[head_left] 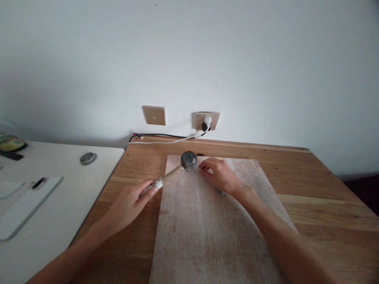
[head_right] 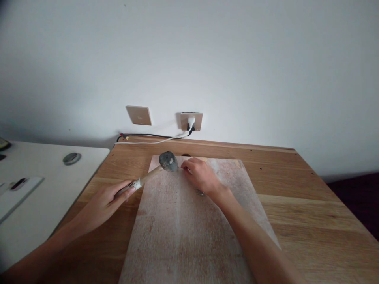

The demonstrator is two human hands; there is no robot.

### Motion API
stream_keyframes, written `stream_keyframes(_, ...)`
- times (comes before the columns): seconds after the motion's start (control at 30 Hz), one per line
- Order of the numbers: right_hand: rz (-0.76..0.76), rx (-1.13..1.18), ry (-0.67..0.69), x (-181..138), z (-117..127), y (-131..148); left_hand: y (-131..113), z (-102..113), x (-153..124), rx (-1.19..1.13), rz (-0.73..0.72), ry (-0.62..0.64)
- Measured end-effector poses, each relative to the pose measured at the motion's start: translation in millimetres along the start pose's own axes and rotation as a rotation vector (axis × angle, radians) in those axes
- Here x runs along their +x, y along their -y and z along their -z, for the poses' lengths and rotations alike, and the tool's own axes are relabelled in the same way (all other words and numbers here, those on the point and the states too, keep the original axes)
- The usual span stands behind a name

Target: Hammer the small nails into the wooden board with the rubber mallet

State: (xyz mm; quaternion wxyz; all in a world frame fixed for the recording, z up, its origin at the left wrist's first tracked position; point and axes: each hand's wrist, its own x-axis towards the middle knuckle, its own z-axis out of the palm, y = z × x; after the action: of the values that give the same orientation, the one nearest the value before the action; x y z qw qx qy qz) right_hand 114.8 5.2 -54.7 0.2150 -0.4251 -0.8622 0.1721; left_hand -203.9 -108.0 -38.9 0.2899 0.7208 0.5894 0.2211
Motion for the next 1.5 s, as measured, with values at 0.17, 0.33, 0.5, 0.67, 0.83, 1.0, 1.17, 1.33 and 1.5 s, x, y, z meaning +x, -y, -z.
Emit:
stream_keyframes(0.17, -0.046, 0.017, -0.045, -5.4, -8.9, -0.5, -4.8, 0.9, 3.9, -0.036, -0.017, -0.016)
stream_keyframes(0.33, -0.109, 0.055, -0.105, -10.2, -13.7, -2.7, -12.1, 1.1, 7.7, -0.056, -0.028, 0.002)
stream_keyframes(0.5, -0.14, 0.115, -0.117, -10.2, -13.3, -1.2, -18.4, -0.3, 11.6, -0.069, 0.003, 0.038)
stream_keyframes(0.67, -0.166, 0.17, -0.121, -9.7, -12.8, -2.1, -19.6, -2.9, 12.3, -0.092, 0.005, 0.053)
stream_keyframes(0.83, -0.188, 0.171, -0.131, -9.8, -13.8, -3.4, -18.8, -3.7, 12.7, -0.104, 0.025, 0.054)
stream_keyframes(1.0, -0.191, 0.154, -0.127, -9.0, -14.6, -2.4, -20.4, -2.6, 13.7, -0.117, 0.032, 0.066)
stream_keyframes(1.17, -0.203, 0.126, -0.125, -8.4, -14.4, -1.8, -22.8, -1.9, 13.6, -0.104, 0.034, 0.057)
stream_keyframes(1.33, -0.203, 0.09, -0.131, -6.3, -17.1, -1.7, -23.0, -4.0, 15.6, -0.08, 0.007, 0.057)
stream_keyframes(1.5, -0.191, 0.073, -0.138, -5.6, -18.0, -1.7, -22.1, -6.9, 16.7, -0.064, -0.005, 0.06)
